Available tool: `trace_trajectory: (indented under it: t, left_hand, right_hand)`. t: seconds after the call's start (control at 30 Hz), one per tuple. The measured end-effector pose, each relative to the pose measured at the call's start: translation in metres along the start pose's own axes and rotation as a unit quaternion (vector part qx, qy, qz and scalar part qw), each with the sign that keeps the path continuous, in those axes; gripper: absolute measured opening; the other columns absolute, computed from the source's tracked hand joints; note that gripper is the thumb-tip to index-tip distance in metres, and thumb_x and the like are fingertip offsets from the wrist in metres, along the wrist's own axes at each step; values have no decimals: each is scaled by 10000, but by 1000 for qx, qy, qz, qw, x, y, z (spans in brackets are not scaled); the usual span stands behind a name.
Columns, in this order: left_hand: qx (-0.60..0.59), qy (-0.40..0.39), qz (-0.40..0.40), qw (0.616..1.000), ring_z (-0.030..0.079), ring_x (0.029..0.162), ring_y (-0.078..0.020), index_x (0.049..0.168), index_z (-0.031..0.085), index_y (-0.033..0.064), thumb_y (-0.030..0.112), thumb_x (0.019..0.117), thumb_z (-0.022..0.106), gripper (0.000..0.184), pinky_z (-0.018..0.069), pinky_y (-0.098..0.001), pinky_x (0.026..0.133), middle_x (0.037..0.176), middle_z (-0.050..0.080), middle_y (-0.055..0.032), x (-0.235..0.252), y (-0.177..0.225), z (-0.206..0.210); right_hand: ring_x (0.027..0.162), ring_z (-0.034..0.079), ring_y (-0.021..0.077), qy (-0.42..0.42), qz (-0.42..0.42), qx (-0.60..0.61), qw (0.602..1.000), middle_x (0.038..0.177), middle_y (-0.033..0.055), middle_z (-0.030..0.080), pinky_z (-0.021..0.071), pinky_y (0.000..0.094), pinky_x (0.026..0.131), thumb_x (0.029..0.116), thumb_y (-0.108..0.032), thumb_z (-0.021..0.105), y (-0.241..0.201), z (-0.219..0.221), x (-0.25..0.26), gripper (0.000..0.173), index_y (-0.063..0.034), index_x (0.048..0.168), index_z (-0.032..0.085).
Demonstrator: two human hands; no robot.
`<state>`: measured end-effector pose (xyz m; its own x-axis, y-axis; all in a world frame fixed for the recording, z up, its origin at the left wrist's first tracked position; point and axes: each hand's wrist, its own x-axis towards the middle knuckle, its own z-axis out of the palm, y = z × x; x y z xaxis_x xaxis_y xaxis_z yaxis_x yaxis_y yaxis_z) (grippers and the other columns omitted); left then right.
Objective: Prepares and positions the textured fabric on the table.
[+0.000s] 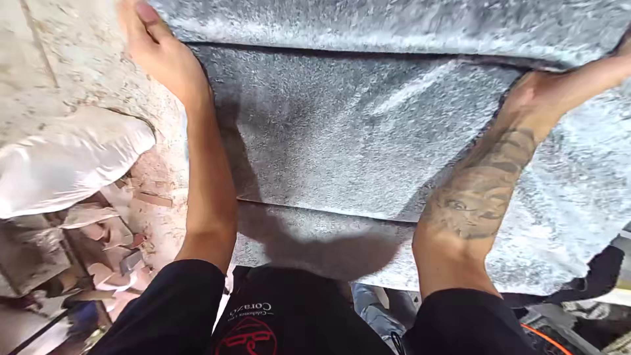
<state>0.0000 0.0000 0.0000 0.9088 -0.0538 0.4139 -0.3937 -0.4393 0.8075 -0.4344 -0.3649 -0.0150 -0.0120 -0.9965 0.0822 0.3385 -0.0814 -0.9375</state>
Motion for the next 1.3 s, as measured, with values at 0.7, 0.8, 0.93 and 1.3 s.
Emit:
trace_trajectory:
  t: [0.7, 0.8, 0.93, 1.3]
  left_hand:
    - [111, -491, 258, 825, 358, 1512, -305, 1479, 506, -3, 213, 1095, 384, 458, 267, -462, 1269, 1572, 461, -165, -140, 5, -188]
    - [146, -556, 308, 758, 206, 1576, -200, 1578, 420, 168, 379, 1117, 261, 531, 160, -518, 1287, 1686, 300, -13, -140, -28, -221]
    - [133, -525, 268, 796, 131, 1592, -205, 1629, 313, 190, 407, 1112, 224, 568, 110, -577, 1280, 1715, 215, 22, -92, -52, -182]
    - [121, -506, 252, 816, 367, 1498, -349, 1468, 502, 14, 213, 1090, 308, 469, 197, -534, 1274, 1549, 473, -192, -109, -36, -180]
  right_hand:
    - [1573, 198, 337, -478, -182, -564, 648, 1687, 179, 244, 150, 569, 1285, 1048, -314, 438, -13, 169, -434, 657, -1, 1604, 283]
    - [1574, 216, 300, -500, -196, -574, 619, 1678, 127, 300, 139, 600, 1279, 1076, -449, 344, -15, 137, -475, 677, -51, 1620, 287]
    - [1603, 76, 242, -519, -197, -593, 583, 1735, 63, 128, 52, 611, 1282, 1096, -431, 221, 13, 190, -457, 658, -82, 1652, 180]
    - [1516, 331, 372, -442, -186, -583, 656, 1585, 244, 412, 188, 541, 1277, 1041, -252, 443, 15, 200, -474, 571, 60, 1519, 422]
